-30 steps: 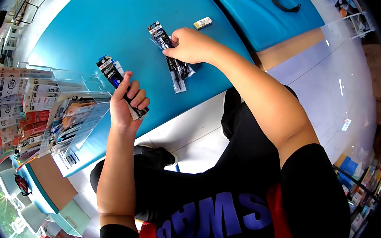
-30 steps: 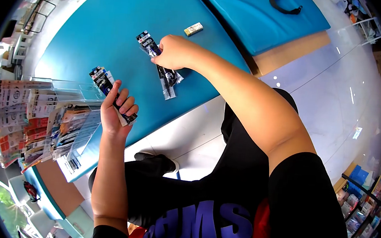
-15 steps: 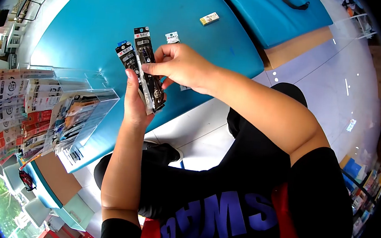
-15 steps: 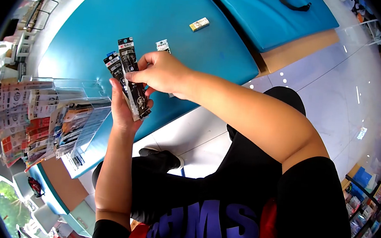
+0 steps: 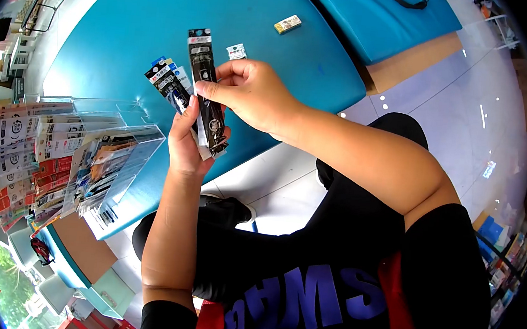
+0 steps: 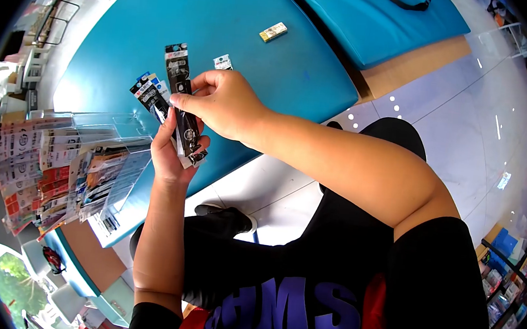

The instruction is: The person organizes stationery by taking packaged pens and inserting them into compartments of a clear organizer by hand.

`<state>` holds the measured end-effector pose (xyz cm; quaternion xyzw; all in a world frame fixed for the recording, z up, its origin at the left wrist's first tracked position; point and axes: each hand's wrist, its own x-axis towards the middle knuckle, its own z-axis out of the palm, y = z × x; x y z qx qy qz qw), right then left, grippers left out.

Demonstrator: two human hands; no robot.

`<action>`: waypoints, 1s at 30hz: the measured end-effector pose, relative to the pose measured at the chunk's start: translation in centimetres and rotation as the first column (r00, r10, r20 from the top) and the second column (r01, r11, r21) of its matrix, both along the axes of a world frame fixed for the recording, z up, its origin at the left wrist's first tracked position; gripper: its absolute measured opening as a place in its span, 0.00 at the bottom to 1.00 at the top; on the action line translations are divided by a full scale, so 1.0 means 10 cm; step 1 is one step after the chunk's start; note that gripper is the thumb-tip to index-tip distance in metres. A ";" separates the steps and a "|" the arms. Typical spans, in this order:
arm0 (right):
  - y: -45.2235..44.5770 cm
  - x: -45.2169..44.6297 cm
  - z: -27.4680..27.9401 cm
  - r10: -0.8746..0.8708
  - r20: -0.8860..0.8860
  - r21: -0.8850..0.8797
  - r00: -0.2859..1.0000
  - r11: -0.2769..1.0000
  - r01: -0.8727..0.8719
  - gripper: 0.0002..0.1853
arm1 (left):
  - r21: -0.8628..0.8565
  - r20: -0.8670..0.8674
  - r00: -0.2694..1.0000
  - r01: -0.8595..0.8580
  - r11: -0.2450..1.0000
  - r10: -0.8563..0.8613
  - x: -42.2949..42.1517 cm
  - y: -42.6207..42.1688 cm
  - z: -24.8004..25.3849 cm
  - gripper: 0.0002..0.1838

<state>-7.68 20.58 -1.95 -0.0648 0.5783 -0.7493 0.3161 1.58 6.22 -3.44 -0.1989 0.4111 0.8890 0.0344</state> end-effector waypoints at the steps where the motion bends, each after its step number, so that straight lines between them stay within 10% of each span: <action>1: -0.02 0.01 -0.04 -0.039 0.008 -0.026 0.999 0.999 0.040 0.21 | 0.005 -0.005 1.000 -0.007 1.000 0.007 -0.01 0.00 0.00 0.19; 12: 0.02 -0.01 -0.02 0.082 -0.027 0.094 0.996 0.992 -0.079 0.17 | -0.194 0.029 0.983 -0.174 0.965 0.183 -0.08 0.27 0.18 0.17; 16: 0.07 -0.04 0.03 0.127 0.045 0.052 0.991 0.990 -0.129 0.16 | -0.204 -0.054 0.998 0.029 0.979 -0.041 0.01 0.04 0.01 0.16; 19: 0.08 -0.02 0.08 0.144 0.061 0.055 0.988 0.988 -0.147 0.16 | -0.003 -0.080 0.997 -0.005 1.000 0.005 0.02 0.07 -0.04 0.19; 30: 0.04 0.07 0.04 0.241 -0.037 0.063 0.970 0.969 -0.238 0.09 | -0.097 -0.087 0.996 0.018 0.995 -0.026 0.02 0.06 -0.09 0.36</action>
